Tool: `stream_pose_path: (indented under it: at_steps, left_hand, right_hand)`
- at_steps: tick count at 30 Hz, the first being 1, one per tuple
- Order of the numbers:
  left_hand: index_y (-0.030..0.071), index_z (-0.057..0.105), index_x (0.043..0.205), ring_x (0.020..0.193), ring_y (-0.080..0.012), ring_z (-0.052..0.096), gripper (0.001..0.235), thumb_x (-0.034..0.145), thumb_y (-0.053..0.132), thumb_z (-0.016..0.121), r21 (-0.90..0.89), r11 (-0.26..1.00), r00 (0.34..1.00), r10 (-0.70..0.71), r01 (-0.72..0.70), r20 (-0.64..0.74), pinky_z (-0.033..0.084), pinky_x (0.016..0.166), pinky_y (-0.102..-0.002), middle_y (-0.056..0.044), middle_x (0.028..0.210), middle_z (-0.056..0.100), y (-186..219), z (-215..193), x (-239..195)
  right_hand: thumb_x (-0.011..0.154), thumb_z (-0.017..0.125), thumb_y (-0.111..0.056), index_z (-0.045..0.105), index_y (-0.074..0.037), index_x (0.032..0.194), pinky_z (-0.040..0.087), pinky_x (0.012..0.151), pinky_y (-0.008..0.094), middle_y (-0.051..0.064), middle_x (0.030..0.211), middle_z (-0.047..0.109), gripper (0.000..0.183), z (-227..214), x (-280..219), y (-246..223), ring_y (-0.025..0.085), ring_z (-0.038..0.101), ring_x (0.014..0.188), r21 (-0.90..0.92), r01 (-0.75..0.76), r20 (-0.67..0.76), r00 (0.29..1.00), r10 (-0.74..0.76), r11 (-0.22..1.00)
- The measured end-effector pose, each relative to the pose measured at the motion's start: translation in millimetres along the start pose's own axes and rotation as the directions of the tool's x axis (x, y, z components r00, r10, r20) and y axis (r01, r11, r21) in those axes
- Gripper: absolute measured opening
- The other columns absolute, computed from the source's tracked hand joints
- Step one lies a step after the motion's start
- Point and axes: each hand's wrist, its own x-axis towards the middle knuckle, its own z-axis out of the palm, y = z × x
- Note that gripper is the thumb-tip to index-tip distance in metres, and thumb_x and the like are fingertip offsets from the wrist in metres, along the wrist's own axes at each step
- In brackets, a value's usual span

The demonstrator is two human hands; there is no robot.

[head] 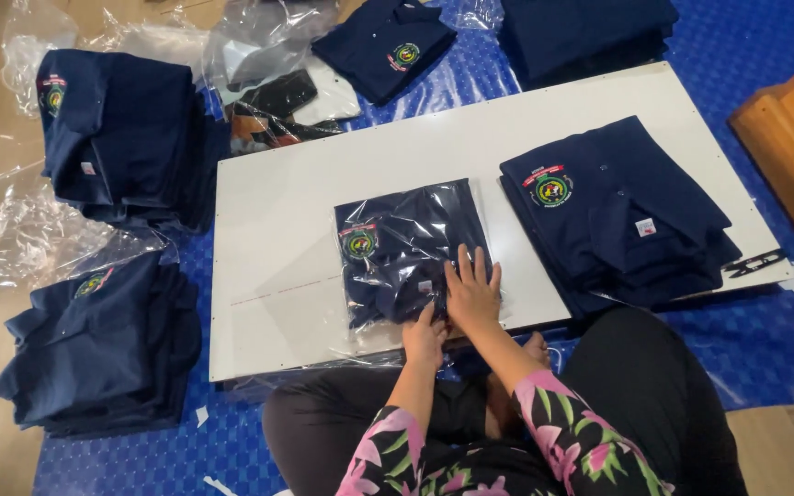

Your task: Folding navy blue shirts and placing them into clear plastic bags for final packaging.

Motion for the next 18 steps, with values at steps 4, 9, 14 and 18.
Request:
stream_pose_path:
  at_steps: [4, 9, 14, 18]
  left_hand:
    - [0.007, 0.035, 0.132, 0.129, -0.053, 0.054, 0.06, 0.095, 0.026, 0.078, -0.03, 0.999, 0.999, -0.044, 0.044, 0.019, 0.04, 0.11, -0.061, -0.034, 0.133, 0.052, -12, -18, 22]
    - [-0.001, 0.034, 0.127, 0.125, -0.0617, 0.051, 0.052, 0.099, 0.023, 0.072, -0.152, 0.987, 0.998, -0.04, 0.048, 0.057, 0.041, 0.103, -0.07, -0.039, 0.132, 0.054, -14, -25, 25]
    - [-0.003, 0.035, 0.125, 0.121, -0.0596, 0.056, 0.052, 0.098, 0.018, 0.074, -0.154, 0.986, 0.993, -0.041, 0.058, 0.112, 0.045, 0.102, -0.068, -0.041, 0.131, 0.054, -13, -26, 22]
    - [-0.007, 0.032, 0.132, 0.124, -0.06, 0.053, 0.061, 0.099, 0.024, 0.073, -0.156, 0.983, 0.984, -0.077, 0.102, 0.158, 0.044, 0.103, -0.068, -0.046, 0.133, 0.05, -8, -14, 6]
  right_hand:
    - [0.103, 0.051, -0.037, 0.036, -0.018, 0.159, 0.0, 0.119, 0.065, 0.016, 0.174, 0.009, 0.061, -16, 5, 1, 0.041, 0.005, 0.157, 0.06, -0.119, 0.263, 0.96, 0.099, 0.991]
    - [0.093, 0.071, -0.034, 0.066, -0.029, 0.105, 0.041, 0.083, 0.037, -0.013, 0.103, 0.059, 0.014, 33, 3, 32, 0.015, 0.058, 0.095, 0.126, 0.115, -0.454, 0.89, -0.045, 0.985]
    - [0.091, 0.073, -0.046, 0.072, -0.023, 0.102, 0.043, 0.08, 0.041, -0.006, 0.099, 0.066, 0.026, 55, 14, 44, 0.022, 0.063, 0.095, 0.275, -0.157, -0.098, 0.977, 0.19, 0.949]
    - [0.092, 0.072, -0.019, 0.064, -0.026, 0.112, 0.046, 0.078, 0.038, -0.006, 0.105, 0.061, 0.023, 29, 20, 35, 0.021, 0.061, 0.093, 0.295, -0.073, -0.412, 0.89, 0.196, 0.953]
